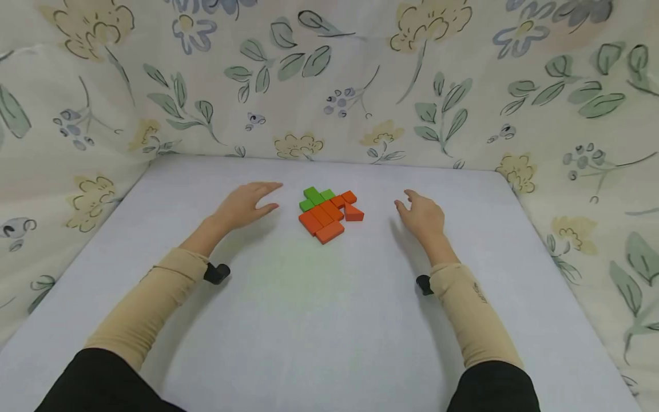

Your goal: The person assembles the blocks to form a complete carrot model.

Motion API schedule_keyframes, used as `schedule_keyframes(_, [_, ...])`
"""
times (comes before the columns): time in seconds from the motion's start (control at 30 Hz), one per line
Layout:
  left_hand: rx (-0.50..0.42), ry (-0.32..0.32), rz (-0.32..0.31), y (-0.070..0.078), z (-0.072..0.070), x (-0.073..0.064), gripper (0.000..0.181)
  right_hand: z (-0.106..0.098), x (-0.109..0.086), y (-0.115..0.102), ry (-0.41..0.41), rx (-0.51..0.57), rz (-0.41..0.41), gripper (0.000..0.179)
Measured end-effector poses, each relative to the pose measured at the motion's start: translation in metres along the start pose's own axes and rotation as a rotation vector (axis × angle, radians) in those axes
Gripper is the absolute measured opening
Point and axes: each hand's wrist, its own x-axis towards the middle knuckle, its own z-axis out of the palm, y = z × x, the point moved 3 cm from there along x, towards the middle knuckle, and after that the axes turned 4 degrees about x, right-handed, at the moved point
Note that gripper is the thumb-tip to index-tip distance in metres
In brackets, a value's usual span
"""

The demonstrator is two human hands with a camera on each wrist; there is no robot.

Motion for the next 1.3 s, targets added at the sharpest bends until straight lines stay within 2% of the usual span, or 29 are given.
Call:
schedule_keyframes(0.07, [-0.059, -0.05, 0.094, 0.012, 0.002, 0.003, 0.04, 0.0, -0.002, -0.004, 0.012, 0.093, 0.007, 0.044])
schedule_keyframes(0.2, [-0.106, -0.142, 0.209, 0.042, 0.006, 0.012, 0.03, 0.005, -0.003, -0.012, -0.058, 0.226, 0.03, 0.036])
schedule_keyframes(0.27, [-0.085, -0.167, 0.272, 0.058, 0.011, 0.019, 0.03, 0.008, -0.003, -0.017, -0.098, 0.256, 0.038, 0.036])
schedule_keyframes(0.37, [0.004, -0.245, 0.328, 0.082, 0.019, 0.031, 0.038, 0.011, -0.004, -0.023, -0.139, 0.267, 0.022, 0.036])
schedule_keyframes(0.47, [0.101, -0.376, 0.326, 0.097, 0.029, 0.043, 0.051, 0.013, -0.006, -0.028, -0.155, 0.26, -0.004, 0.035])
schedule_keyframes(0.6, [0.125, -0.541, 0.278, 0.106, 0.037, 0.057, 0.063, 0.015, -0.01, -0.035, -0.16, 0.228, -0.031, 0.033])
schedule_keyframes(0.77, [0.13, -0.652, 0.224, 0.112, 0.043, 0.068, 0.068, 0.015, -0.015, -0.037, -0.154, 0.196, -0.046, 0.031])
schedule_keyframes(0.87, [0.125, -0.671, 0.215, 0.113, 0.045, 0.069, 0.068, 0.017, -0.016, -0.037, -0.162, 0.188, -0.05, 0.031])
schedule_keyframes(0.97, [0.083, -0.636, 0.236, 0.113, 0.044, 0.068, 0.062, 0.018, -0.017, -0.037, -0.169, 0.176, -0.055, 0.031])
schedule_keyframes(1.13, [-0.098, -0.565, 0.288, 0.112, 0.037, 0.062, 0.061, 0.019, -0.018, -0.037, -0.165, 0.169, -0.06, 0.031])
schedule_keyframes(1.23, [-0.198, -0.551, 0.289, 0.107, 0.03, 0.056, 0.065, 0.019, -0.018, -0.037, -0.162, 0.186, -0.074, 0.03])
schedule_keyframes(1.3, [-0.267, -0.547, 0.263, 0.102, 0.027, 0.051, 0.066, 0.02, -0.019, -0.038, -0.164, 0.203, -0.081, 0.03])
